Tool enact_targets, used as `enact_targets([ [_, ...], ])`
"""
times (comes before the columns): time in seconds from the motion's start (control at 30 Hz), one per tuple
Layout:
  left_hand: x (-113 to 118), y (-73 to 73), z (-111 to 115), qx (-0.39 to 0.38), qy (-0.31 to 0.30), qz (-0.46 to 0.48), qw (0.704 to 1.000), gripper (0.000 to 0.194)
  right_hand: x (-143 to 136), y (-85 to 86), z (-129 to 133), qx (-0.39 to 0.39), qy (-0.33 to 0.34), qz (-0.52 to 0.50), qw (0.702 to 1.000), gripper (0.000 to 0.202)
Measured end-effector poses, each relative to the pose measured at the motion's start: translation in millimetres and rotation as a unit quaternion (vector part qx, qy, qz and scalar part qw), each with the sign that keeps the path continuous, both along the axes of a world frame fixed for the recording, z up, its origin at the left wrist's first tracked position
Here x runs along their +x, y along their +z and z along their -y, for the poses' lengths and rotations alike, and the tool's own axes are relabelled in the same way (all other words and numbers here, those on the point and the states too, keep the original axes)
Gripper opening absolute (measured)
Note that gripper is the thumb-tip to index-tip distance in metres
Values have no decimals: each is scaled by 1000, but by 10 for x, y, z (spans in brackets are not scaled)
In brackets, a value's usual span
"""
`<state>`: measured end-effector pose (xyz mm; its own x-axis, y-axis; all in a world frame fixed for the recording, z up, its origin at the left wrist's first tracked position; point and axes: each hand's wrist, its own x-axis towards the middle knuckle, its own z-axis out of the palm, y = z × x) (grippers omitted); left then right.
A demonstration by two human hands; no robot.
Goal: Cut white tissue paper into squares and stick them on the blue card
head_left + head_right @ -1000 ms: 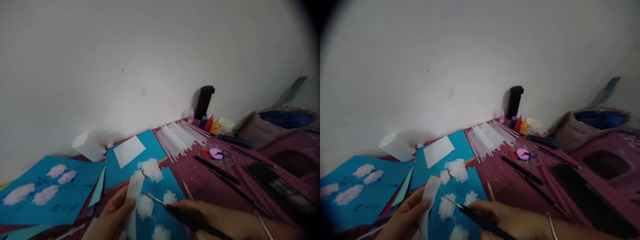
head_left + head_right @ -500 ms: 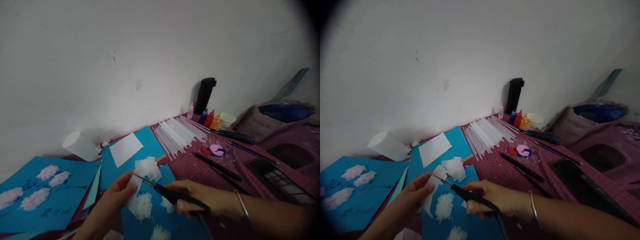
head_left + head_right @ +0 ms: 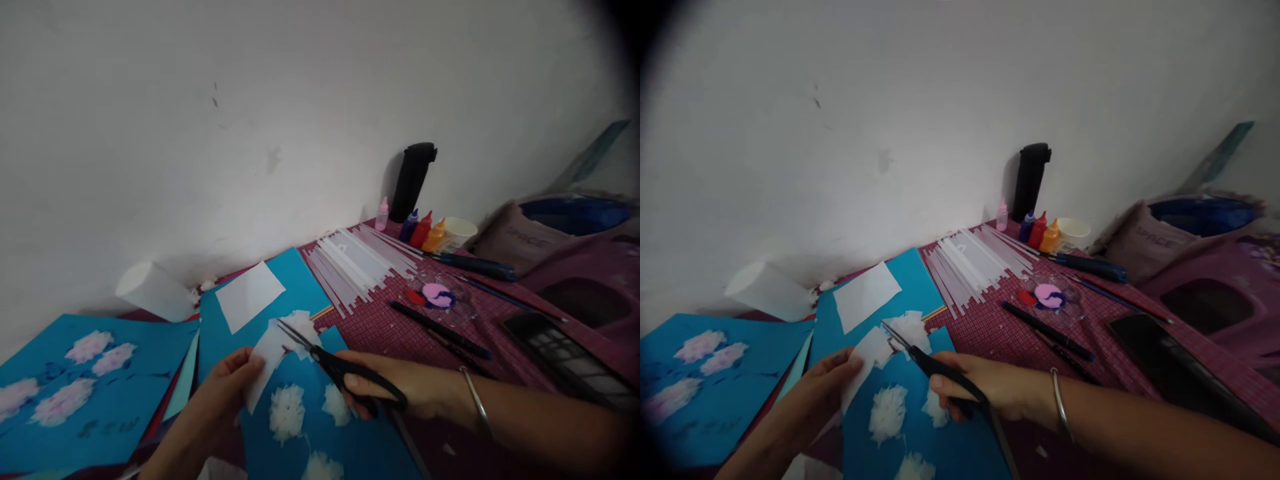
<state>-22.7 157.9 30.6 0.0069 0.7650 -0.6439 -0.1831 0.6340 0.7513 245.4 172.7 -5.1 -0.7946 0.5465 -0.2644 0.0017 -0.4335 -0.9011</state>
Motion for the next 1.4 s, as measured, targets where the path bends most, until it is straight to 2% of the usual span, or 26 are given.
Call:
enact_targets([
  [0.23, -47, -81, -169, 95, 20, 10, 995, 26, 67, 1, 25, -42, 41, -18, 998, 62],
  [0.33, -17, -80, -179, 81, 24, 0, 996, 25, 48, 13, 13, -47, 62, -29, 997, 61],
  [0.57, 106, -73, -110, 17, -26, -13, 999, 29, -39, 6, -40, -47, 50, -43, 997, 61],
  [0.87, 141, -159, -129, 44, -32, -4, 999, 27, -73, -24, -26, -23, 43, -23, 999, 59],
  [1.13, 235, -148, -144, 47, -12, 9, 999, 27, -78, 0, -12, -25, 14, -19, 999, 60],
  [1.3, 160, -165, -144, 35, -14, 15, 999, 36, -105, -71, -23, -36, -19, -2, 999, 61],
  [1.4, 38, -213, -122, 23, -11, 5, 1000, 32, -114, -91, -44, -45, -40, 8, 998, 61],
])
